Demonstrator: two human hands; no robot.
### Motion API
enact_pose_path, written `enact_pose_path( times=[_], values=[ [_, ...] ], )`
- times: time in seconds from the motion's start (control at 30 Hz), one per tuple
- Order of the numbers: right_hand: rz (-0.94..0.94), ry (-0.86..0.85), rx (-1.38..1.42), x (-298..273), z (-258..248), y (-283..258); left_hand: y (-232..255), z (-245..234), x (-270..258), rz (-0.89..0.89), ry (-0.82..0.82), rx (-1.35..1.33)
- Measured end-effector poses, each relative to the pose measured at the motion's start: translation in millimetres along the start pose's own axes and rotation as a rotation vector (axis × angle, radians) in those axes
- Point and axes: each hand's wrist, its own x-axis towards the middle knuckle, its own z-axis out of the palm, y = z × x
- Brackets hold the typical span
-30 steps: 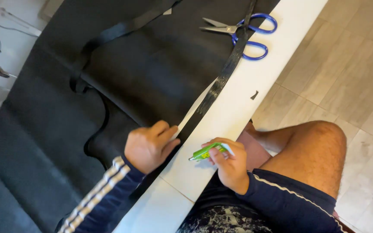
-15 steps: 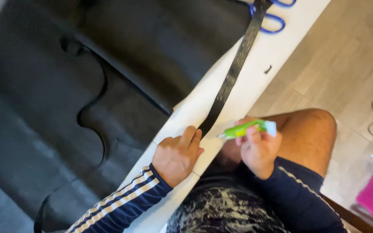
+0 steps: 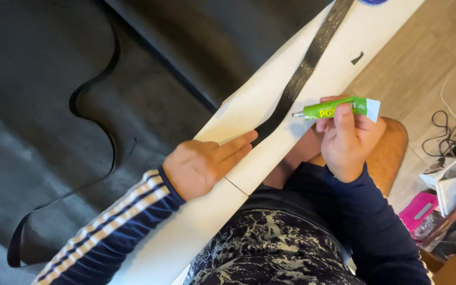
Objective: Applying glue to a leather strip and folding the edges to create a finished strap
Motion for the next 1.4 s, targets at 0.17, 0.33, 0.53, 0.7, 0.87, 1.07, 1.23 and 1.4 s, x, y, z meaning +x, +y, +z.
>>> enact_pose_path(
  times=[0.17, 0.33, 0.53, 0.7, 0.87, 1.07, 1.23, 1.4],
  values=[
    [0.076, -0.051, -0.196, 10, 0, -26, 6, 7, -5, 0.019, -0.062, -0.098],
    [0.049, -0.14, -0.32, 14, 13, -38, -5, 6, 18, 0.039, 0.043, -0.121],
    [0.029, -0.145, -0.356, 13, 16, -34, -14, 12, 23, 0.065, 0.087, -0.167],
    [0.067, -0.078, -0.253, 13, 14, -24, -13, 18, 19, 0.046, 0.047, -0.168],
    [0.103, 0.016, -0.065, 11, 9, -18, -21, -4, 30, -0.028, 0.016, -0.163],
    [0.131, 0.062, 0.031, -6, 5, -26, -50, 10, 106, 0.053, -0.087, 0.057],
    [-0.137, 0.034, 0.087, -6, -2, -46, -57, 31, 171, 0.105, -0.071, 0.191],
    [-0.152, -0.002, 0.037, -11, -11, -78, -64, 39, 212, 0.083, -0.158, 0.228]
  ],
)
